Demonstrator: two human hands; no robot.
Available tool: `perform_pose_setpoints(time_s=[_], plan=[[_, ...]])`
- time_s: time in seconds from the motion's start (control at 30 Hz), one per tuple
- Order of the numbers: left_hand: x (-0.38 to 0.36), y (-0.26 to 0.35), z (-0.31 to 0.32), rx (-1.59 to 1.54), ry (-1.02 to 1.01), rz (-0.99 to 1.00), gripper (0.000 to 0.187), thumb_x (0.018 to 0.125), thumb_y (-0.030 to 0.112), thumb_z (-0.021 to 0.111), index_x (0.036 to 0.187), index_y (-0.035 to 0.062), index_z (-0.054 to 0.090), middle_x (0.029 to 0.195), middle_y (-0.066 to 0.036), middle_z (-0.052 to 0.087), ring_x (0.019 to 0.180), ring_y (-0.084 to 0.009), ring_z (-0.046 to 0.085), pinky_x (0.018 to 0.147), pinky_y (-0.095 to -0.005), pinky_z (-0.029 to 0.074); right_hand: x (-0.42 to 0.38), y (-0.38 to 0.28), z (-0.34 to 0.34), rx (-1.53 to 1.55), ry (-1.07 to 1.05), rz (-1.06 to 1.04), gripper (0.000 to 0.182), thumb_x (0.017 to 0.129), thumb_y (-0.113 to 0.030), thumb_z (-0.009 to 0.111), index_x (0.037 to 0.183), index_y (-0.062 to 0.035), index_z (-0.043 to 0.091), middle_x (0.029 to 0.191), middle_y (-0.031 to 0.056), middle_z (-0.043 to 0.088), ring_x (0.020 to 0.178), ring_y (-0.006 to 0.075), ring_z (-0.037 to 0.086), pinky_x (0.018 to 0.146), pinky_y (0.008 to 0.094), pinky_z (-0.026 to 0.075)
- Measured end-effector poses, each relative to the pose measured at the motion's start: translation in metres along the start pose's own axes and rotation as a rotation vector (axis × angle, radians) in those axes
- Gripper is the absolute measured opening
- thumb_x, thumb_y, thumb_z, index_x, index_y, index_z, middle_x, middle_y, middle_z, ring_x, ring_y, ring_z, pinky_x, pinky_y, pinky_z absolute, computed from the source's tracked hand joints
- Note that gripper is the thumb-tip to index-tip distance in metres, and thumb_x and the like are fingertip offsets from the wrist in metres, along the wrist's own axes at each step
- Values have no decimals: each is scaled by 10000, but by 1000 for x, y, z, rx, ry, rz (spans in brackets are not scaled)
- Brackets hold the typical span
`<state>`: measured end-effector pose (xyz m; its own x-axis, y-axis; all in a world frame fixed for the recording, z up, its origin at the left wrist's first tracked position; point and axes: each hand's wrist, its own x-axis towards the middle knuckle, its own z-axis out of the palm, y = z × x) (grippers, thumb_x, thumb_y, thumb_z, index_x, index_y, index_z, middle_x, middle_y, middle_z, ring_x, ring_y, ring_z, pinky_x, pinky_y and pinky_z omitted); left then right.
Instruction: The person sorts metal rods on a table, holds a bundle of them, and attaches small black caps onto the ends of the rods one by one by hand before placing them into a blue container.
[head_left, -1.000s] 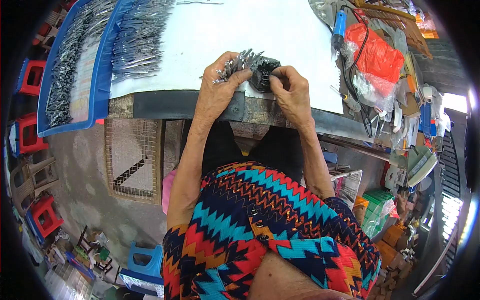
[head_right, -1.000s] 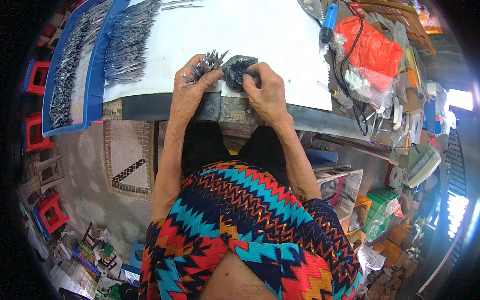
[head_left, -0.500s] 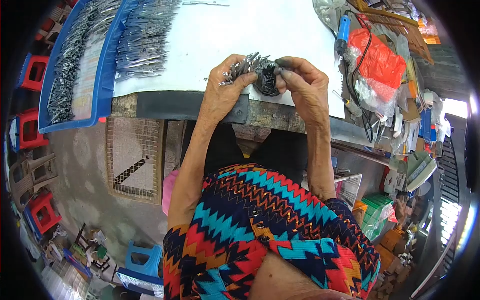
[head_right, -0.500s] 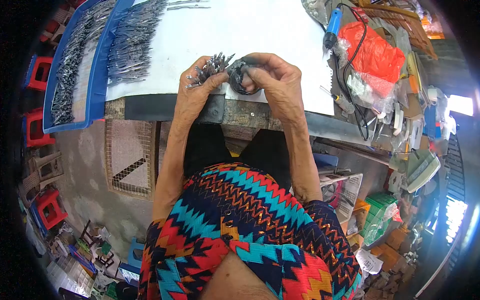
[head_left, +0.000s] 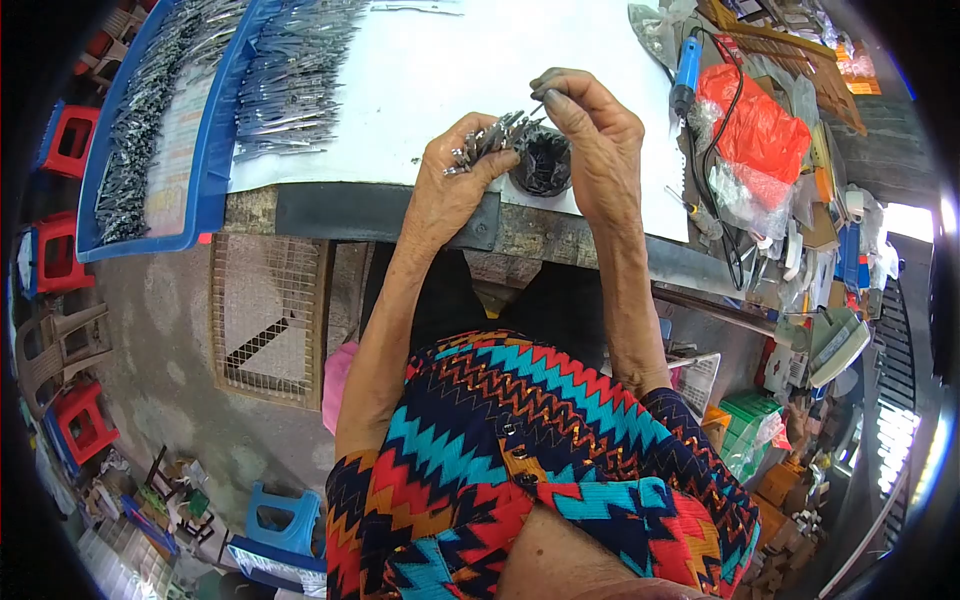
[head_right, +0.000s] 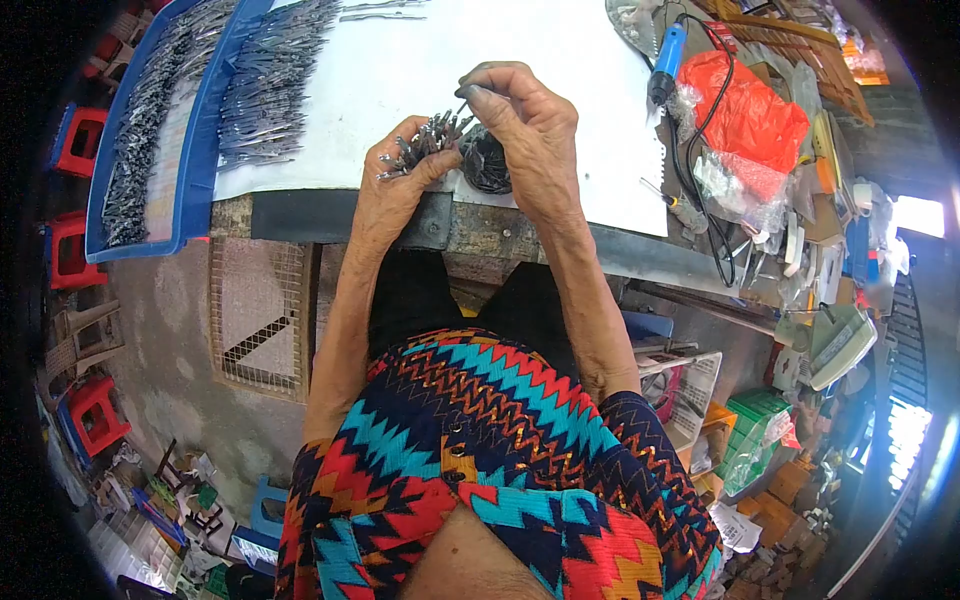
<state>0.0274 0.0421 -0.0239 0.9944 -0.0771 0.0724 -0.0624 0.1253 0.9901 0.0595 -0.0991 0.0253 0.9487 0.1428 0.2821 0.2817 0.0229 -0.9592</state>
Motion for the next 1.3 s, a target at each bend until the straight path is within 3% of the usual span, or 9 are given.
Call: perform_pose_setpoints(time_s=[0.43, 0.83, 0.93, 1.03, 1.3], plan=[[0, 0, 0, -22, -2, 13, 188, 774, 175, 682, 896, 58, 602, 679, 27, 582, 601, -38, 499, 531, -178, 382, -1, 1, 2, 31, -10, 53, 148, 859, -161, 576, 907, -26, 614, 789, -7, 579, 708, 49, 500, 619, 186, 422], [0, 0, 0, -20, -17, 18, 205, 775, 178, 684, 915, 54, 601, 685, 33, 574, 604, -38, 492, 533, -178, 379, -1, -2, 0, -175, -29, 24, 131, 874, -138, 544, 899, -20, 596, 749, 2, 570, 678, 53, 501, 583, 206, 419], [0, -1, 1, -27, -13, 23, 211, 773, 178, 686, 921, 54, 601, 685, 35, 571, 606, -38, 493, 536, -175, 383, 0, -8, 1, -308, -49, -2, 101, 868, -100, 532, 881, -13, 580, 767, 23, 570, 690, 77, 520, 595, 230, 428], [-1, 1, 0, -23, -23, 6, 226, 767, 184, 691, 930, 55, 601, 690, 32, 574, 609, -40, 500, 541, -176, 392, 2, -7, 2, -420, -61, -204, 70, 854, -58, 525, 866, -1, 564, 804, 55, 566, 711, 121, 542, 612, 254, 437], [0, -1, -1, -16, -9, 0, 242, 759, 189, 696, 939, 55, 606, 709, 24, 584, 634, -52, 517, 570, -184, 409, 1, -8, -1, -501, -67, -227, 56, 836, -28, 527, 864, 11, 556, 830, 80, 557, 723, 162, 550, 621, 276, 440]])
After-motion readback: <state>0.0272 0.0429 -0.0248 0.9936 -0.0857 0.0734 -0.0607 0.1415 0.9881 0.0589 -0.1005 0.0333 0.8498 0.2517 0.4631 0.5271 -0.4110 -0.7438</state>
